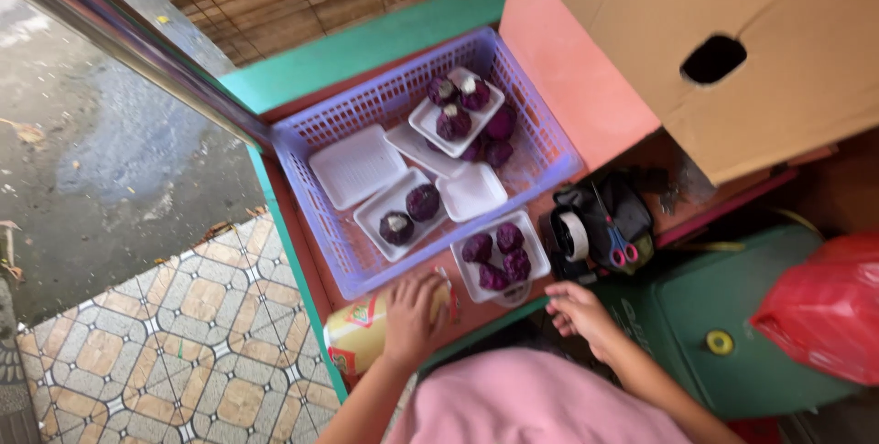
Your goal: Packaging purple food items into small trays and plastic bags
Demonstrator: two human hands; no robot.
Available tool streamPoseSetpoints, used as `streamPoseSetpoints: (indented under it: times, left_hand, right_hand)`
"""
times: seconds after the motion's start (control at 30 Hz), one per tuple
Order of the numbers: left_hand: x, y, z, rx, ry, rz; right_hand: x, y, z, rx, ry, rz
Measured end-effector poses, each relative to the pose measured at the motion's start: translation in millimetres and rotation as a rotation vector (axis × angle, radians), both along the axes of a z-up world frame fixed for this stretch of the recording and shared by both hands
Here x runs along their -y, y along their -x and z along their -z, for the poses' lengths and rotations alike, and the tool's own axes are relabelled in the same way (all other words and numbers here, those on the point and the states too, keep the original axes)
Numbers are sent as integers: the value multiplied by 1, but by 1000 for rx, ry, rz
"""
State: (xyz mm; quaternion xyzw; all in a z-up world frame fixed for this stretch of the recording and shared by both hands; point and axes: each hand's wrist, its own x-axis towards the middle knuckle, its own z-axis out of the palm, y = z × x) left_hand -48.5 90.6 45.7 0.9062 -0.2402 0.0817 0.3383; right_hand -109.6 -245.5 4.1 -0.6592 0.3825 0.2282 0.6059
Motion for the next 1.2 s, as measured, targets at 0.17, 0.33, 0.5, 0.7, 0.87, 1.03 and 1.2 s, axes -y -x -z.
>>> streamPoseSetpoints:
  times: [0.17, 0.33, 0.5, 0.7, 0.87, 1.03, 1.2]
  left_hand:
    - [39, -87, -65, -312, 385, -176]
    - [75, -211, -56, -736, 343, -380]
    - [112, -273, -32, -678, -337, -473]
    - [134, -290, 0, -556, -436, -578]
    - [128, -293, 14, -584, -401, -565]
    - [122, -291, 11, -547, -354, -568]
    - [109, -276, 8, -432, -187, -522]
  right_hand:
    - [26, 29, -4, 10, 23, 96]
    - [40, 65, -20, 96, -4, 226]
    - [61, 116, -11, 119, -8, 404]
    - [57, 142, -25, 35, 13, 483]
    - [53, 137, -24, 21, 19, 455]
    - [38, 100, -26, 73, 94, 311]
    - [29, 49, 26, 279, 228, -98]
